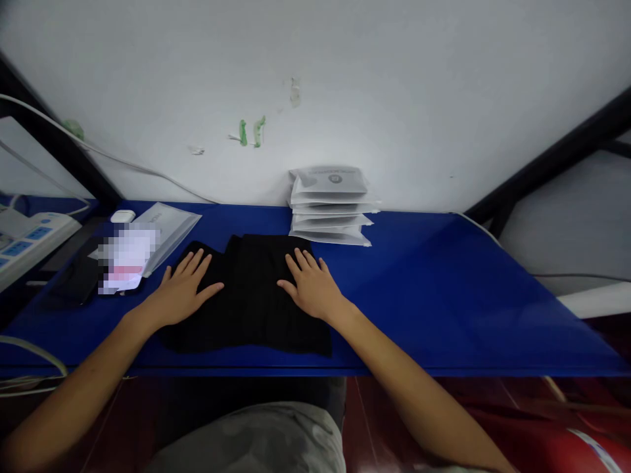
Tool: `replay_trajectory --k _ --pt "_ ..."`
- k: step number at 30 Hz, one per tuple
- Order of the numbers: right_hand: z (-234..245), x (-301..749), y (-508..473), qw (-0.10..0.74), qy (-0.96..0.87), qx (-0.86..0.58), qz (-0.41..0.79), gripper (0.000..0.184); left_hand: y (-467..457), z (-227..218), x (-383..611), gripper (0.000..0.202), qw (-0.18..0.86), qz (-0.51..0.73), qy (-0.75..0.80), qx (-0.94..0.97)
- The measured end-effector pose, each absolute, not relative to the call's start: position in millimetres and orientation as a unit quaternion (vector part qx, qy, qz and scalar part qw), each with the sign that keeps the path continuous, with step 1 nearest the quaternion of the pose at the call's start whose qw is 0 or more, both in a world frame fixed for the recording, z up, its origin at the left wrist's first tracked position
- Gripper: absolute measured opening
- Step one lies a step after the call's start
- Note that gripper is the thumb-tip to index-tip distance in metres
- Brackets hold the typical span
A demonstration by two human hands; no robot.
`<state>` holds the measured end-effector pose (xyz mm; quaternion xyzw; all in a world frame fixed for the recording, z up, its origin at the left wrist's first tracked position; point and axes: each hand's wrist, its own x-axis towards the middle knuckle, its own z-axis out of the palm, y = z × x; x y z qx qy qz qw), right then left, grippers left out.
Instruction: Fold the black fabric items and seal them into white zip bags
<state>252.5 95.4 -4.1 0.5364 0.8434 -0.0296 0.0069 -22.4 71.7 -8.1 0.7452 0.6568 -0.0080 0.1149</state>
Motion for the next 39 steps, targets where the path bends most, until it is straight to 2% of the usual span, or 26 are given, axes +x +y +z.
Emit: replay_trajectory --k 4,8,14,21,26,29,31,35,39 --pt "-2.5 252.2 96.6 -0.037 0.862 0.505 -0.026 0.060 67.3 -3.0 -26.5 0.070 0.044 0.027 0.657 0.752" --pt "10.7 256.4 69.5 -0.101 0.888 0.444 -0.057 0.059 41.5 7.7 -24.8 0.059 0.007 0.120 0.558 0.821" --pt "14.5 266.0 27.0 -0.073 0.904 0.396 -0.144 0.046 -6.3 3.2 -20.4 0.046 0.042 0.124 0.448 0.885" --pt "12.5 276.4 8.0 -0.073 0.898 0.405 -0.159 0.061 -24.4 -9.8 -28.7 0.062 0.073 0.090 0.441 0.890" --pt "14.4 280.0 -10.2 -0.053 0.896 0.415 -0.153 0.073 -37.4 -12.6 -28.7 0.045 0.071 0.078 0.446 0.889" --pt "17.0 282.7 -18.2 -0.050 0.897 0.411 -0.155 0.072 -45.0 -11.8 -29.2 0.047 0.064 0.078 0.441 0.892" --pt "20.8 284.6 -21.1 -0.054 0.897 0.406 -0.168 0.067 -48.6 -9.1 -30.5 0.049 0.068 0.085 0.436 0.893" --pt "30.6 288.6 -20.1 -0.060 0.885 0.414 -0.205 0.045 -48.7 2.4 -32.6 0.034 0.113 0.100 0.436 0.887" --pt "37.8 295.1 -11.5 -0.086 0.872 0.424 -0.230 0.026 -39.1 16.1 -33.0 0.029 0.121 0.136 0.461 0.869"
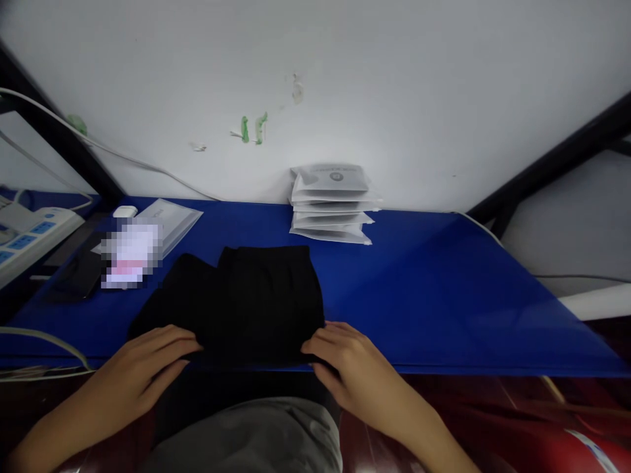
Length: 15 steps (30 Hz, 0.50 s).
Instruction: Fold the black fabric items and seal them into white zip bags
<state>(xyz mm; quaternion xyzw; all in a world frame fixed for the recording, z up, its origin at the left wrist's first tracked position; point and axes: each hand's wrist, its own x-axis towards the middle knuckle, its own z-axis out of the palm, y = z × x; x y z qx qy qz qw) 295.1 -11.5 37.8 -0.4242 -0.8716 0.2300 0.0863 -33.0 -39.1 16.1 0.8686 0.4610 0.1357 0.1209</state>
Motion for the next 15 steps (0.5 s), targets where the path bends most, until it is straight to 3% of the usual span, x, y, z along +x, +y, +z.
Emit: replay_trajectory --k 7,15 --pt "48.7 302.2 10.9 0.163 -0.829 -0.461 0.272 0.016 -12.7 35.3 -28.8 0.030 0.093 0.176 0.503 0.841" --pt "42.6 300.7 47.8 0.172 -0.787 -0.525 0.275 0.015 28.2 48.5 -17.3 0.027 0.093 0.135 0.543 0.823"
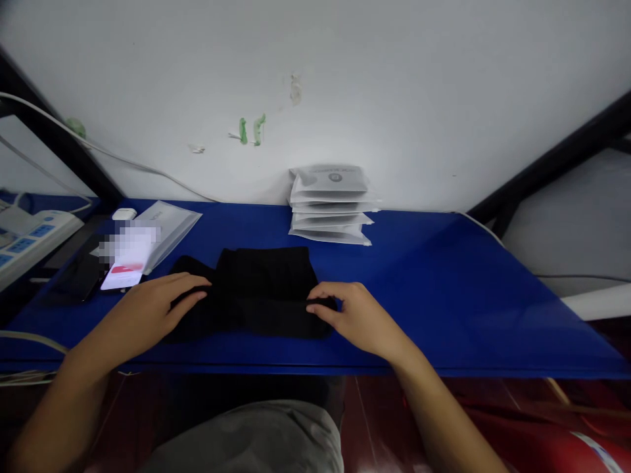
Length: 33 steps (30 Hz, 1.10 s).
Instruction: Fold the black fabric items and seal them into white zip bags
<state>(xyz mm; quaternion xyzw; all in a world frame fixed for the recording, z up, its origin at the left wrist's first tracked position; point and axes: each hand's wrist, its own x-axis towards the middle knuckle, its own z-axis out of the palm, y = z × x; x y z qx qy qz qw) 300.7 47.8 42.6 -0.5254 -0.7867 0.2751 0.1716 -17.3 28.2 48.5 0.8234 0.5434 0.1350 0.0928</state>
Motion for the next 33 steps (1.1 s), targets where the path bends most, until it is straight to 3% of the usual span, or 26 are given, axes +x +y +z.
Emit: replay_trajectory --k 3,8,13,19,30,33 --pt "28.0 295.9 56.6 0.181 -0.801 -0.540 0.185 0.020 37.9 39.0 -10.2 0.027 0.029 0.108 0.561 0.820" --pt "14.3 284.3 38.6 0.191 -0.830 -0.524 -0.025 0.040 19.4 12.9 -0.8 0.035 -0.070 0.162 0.522 0.834" --pt "15.8 272.9 5.6 0.106 -0.902 -0.419 -0.005 0.046 -10.6 -1.9 -7.5 0.049 -0.037 0.122 0.468 0.875" --pt "-1.4 269.5 4.5 0.075 -0.904 -0.419 -0.027 0.047 -12.0 -14.6 -24.3 0.063 -0.008 0.077 0.498 0.864" --pt "-9.4 272.9 14.3 0.095 -0.900 -0.422 -0.058 0.038 -6.0 -17.0 -23.5 0.040 -0.071 0.104 0.484 0.866" --pt "-9.0 272.1 16.4 0.092 -0.903 -0.415 -0.066 0.041 -5.8 -14.4 -17.9 0.043 -0.093 0.093 0.488 0.863"
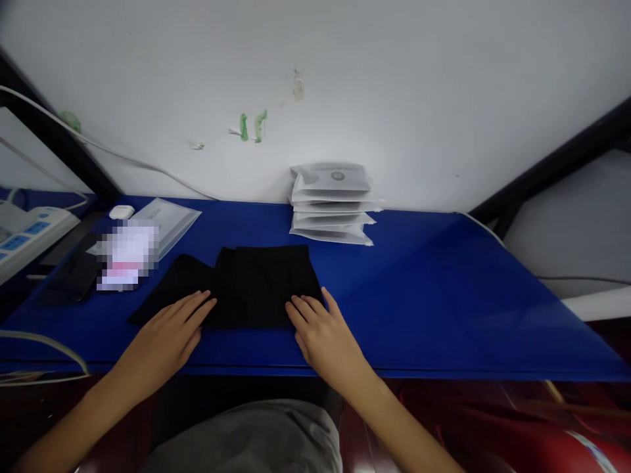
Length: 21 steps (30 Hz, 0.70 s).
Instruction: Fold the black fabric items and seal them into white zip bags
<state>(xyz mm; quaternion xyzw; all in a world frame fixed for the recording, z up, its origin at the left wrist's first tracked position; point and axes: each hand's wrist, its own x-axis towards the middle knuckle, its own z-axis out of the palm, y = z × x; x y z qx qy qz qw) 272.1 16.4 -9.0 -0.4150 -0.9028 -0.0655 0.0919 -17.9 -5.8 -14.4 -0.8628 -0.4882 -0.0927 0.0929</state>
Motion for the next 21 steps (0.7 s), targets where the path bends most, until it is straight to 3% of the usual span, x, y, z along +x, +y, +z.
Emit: replay_trajectory --k 4,8,12,21 --pt "-6.9 272.8 18.7 0.106 -0.905 -0.405 -0.070 0.040 -6.4 -10.5 -12.6 0.045 0.109 -0.095 -0.497 -0.855" --pt "-7.5 275.0 22.2 0.124 -0.905 -0.403 -0.060 0.034 -2.5 -10.4 -12.1 0.035 0.125 -0.128 -0.494 -0.851" --pt "-3.0 276.8 23.1 0.144 -0.898 -0.415 0.005 0.027 -0.4 -4.0 -12.9 0.029 0.106 -0.153 -0.483 -0.856" --pt "63.6 284.8 18.3 0.038 -0.862 -0.419 0.284 0.016 -16.5 55.8 -26.7 0.027 -0.154 0.000 -0.514 -0.844"
